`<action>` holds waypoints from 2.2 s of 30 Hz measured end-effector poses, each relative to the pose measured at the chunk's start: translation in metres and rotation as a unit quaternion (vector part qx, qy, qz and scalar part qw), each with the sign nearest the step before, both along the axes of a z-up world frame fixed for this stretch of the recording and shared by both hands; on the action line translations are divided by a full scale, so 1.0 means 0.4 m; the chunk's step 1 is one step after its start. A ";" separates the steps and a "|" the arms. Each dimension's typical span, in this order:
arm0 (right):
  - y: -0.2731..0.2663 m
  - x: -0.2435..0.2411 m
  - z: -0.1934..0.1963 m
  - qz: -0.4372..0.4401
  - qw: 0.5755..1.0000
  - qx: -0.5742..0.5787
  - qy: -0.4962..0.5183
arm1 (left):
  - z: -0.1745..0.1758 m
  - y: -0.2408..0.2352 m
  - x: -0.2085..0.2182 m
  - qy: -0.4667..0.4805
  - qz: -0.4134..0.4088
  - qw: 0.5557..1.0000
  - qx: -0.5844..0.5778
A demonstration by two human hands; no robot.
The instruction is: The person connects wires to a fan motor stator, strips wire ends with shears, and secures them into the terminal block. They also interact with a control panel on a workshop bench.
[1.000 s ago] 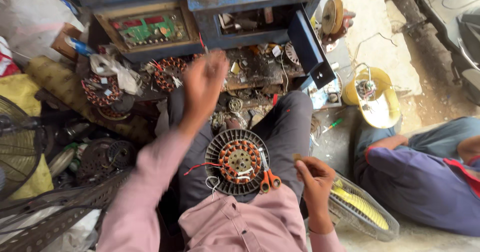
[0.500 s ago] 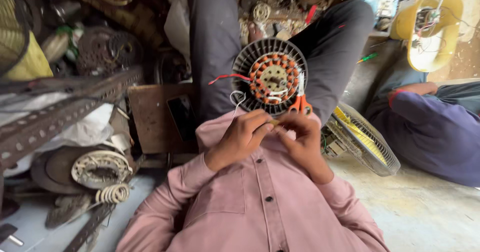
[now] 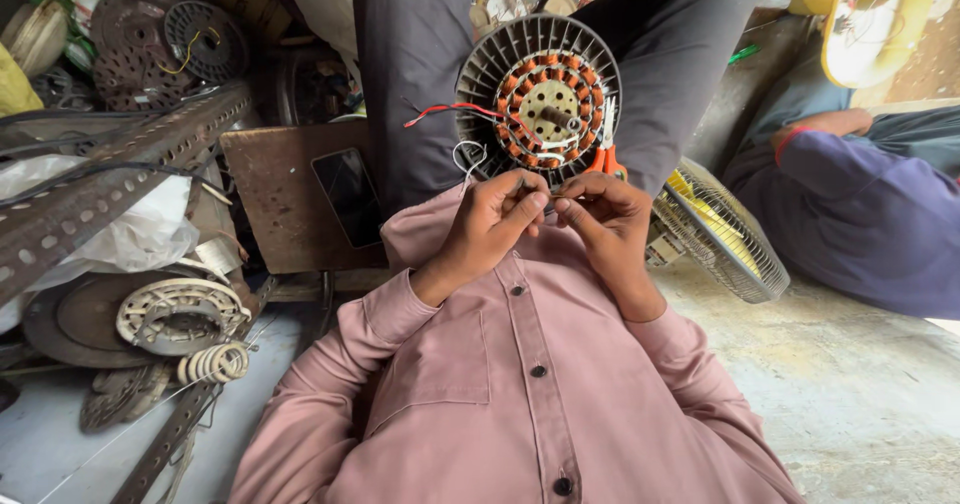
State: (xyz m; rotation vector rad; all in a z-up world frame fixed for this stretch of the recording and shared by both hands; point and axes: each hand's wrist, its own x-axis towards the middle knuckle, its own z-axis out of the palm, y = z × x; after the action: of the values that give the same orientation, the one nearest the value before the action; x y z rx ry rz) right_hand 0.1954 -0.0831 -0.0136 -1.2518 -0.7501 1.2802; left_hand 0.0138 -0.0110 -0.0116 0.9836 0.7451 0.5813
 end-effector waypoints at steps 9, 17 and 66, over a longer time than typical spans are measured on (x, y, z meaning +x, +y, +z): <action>0.021 0.038 0.033 0.066 0.994 0.020 0.084 | 0.084 0.020 -0.003 0.084 0.046 0.964 0.249; 0.029 0.018 0.035 0.049 0.995 0.053 -0.072 | 0.075 0.012 0.002 0.099 -0.003 0.977 0.188; 0.026 0.037 0.046 0.095 0.995 -0.010 -0.025 | 0.068 0.006 0.001 0.152 -0.043 0.969 0.192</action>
State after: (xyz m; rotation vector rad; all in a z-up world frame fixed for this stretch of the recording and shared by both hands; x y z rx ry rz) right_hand 0.2104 -0.0727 0.0048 -1.2556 -0.9112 1.4181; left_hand 0.0142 -0.0086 0.0155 1.4813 0.8734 0.5130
